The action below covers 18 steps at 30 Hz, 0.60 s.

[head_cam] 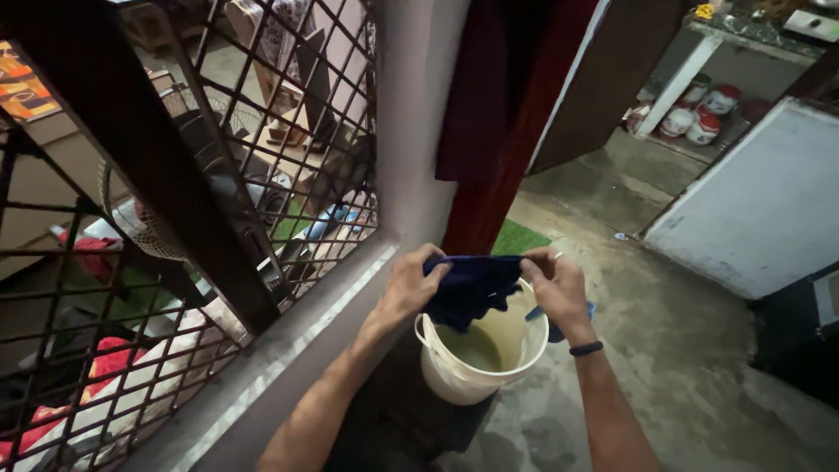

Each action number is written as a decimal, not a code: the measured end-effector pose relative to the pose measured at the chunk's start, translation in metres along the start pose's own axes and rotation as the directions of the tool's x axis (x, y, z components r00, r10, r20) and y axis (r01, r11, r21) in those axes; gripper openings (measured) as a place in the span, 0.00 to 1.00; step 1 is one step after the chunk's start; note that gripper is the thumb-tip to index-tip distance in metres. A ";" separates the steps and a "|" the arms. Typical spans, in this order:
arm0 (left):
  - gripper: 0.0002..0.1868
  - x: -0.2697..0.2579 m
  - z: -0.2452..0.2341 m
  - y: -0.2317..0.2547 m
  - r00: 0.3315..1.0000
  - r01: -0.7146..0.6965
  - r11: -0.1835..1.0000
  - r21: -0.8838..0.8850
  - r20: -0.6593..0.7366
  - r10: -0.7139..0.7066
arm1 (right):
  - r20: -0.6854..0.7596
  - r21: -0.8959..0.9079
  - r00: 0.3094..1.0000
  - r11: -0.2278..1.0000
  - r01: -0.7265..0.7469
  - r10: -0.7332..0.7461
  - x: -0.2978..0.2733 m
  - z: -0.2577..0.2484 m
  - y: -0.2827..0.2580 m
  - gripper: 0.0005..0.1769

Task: The person wipes a metal window grille with a blue cloth. They repeatedly dip the cloth into a bucket of water, wring it out, and continue wiping the grille bars. The person moves along the grille, cleaning different sections.

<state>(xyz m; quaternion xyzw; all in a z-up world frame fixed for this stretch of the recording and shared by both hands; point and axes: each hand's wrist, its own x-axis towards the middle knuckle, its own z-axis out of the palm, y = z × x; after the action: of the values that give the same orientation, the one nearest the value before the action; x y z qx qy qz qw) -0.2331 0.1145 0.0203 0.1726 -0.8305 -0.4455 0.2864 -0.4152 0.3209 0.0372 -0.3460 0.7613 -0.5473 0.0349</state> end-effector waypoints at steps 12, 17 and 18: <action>0.11 0.015 0.052 -0.080 0.991 -0.125 0.950 0.286 0.000 0.130 | 0.000 -0.170 0.980 0.966 0.195 -0.198 0.007 -0.009 0.024 0.11; 0.10 0.035 0.060 -0.074 0.992 -0.122 0.985 0.120 0.001 0.123 | 0.096 -0.506 0.976 0.835 0.217 -0.195 0.001 -0.035 0.014 0.12; 0.09 0.036 0.061 -0.072 0.988 -0.153 0.977 0.151 0.000 0.154 | 0.102 -0.590 0.977 0.780 0.209 -0.184 0.002 -0.039 0.014 0.12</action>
<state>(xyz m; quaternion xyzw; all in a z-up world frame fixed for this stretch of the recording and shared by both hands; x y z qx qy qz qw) -0.2975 0.0953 -0.0550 0.1316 -0.8708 -0.3572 0.3110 -0.4407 0.3539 0.0411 -0.4273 0.8537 -0.2731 -0.1185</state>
